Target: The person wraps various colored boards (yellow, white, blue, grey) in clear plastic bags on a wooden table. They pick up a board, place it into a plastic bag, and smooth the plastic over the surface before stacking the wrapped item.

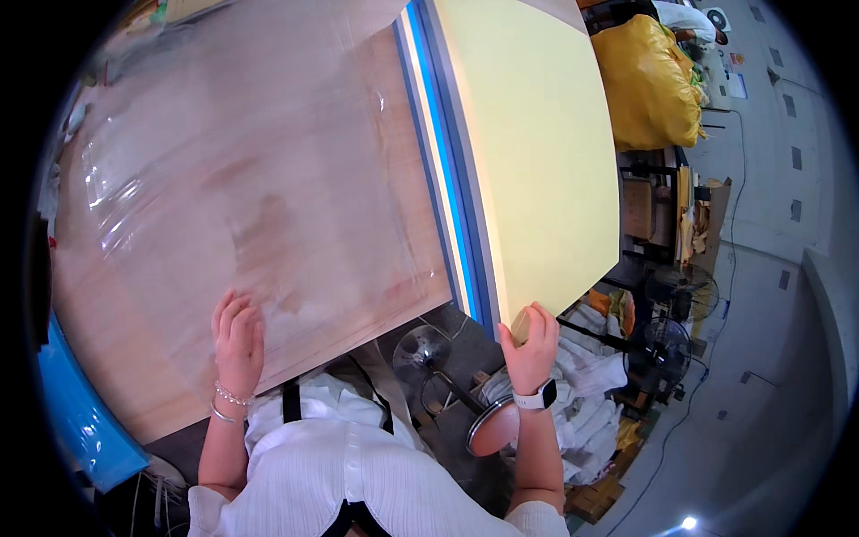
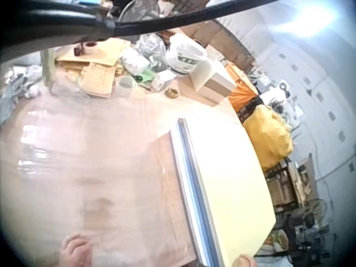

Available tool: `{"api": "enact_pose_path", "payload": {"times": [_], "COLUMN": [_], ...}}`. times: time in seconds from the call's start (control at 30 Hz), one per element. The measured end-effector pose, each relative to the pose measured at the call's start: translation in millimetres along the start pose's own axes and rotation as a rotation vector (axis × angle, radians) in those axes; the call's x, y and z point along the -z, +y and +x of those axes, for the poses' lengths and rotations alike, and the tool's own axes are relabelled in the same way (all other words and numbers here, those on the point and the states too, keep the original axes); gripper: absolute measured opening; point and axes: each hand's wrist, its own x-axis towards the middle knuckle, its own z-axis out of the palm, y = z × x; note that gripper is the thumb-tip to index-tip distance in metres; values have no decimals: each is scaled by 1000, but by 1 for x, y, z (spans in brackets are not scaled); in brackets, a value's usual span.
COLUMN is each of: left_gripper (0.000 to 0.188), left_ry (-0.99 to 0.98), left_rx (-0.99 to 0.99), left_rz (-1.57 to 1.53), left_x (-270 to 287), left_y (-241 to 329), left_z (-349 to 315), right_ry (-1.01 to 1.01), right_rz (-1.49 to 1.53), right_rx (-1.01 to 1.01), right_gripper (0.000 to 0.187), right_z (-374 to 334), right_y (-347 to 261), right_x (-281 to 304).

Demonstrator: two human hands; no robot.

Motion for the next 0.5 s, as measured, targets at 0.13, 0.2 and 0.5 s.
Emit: {"api": "enact_pose_path", "payload": {"times": [0.13,0.2,0.5], "left_gripper": [21,22,23], "left_ry": [7,5,69], "left_rx": [3,23,33], "left_rz": [-28,-50,-187], "left_x": [9,11,14], "left_y": [-6,-6,27], "left_z": [-3,-7,-39], "right_ry": [-15,-25,-210], "right_rz": [36,46,-32], "right_rx": [-56,-83,230], "right_gripper": [42,42,60], "right_z": [-3,-4,-6], "right_y": [2,2,13], "right_x": [-1,0,20]}}
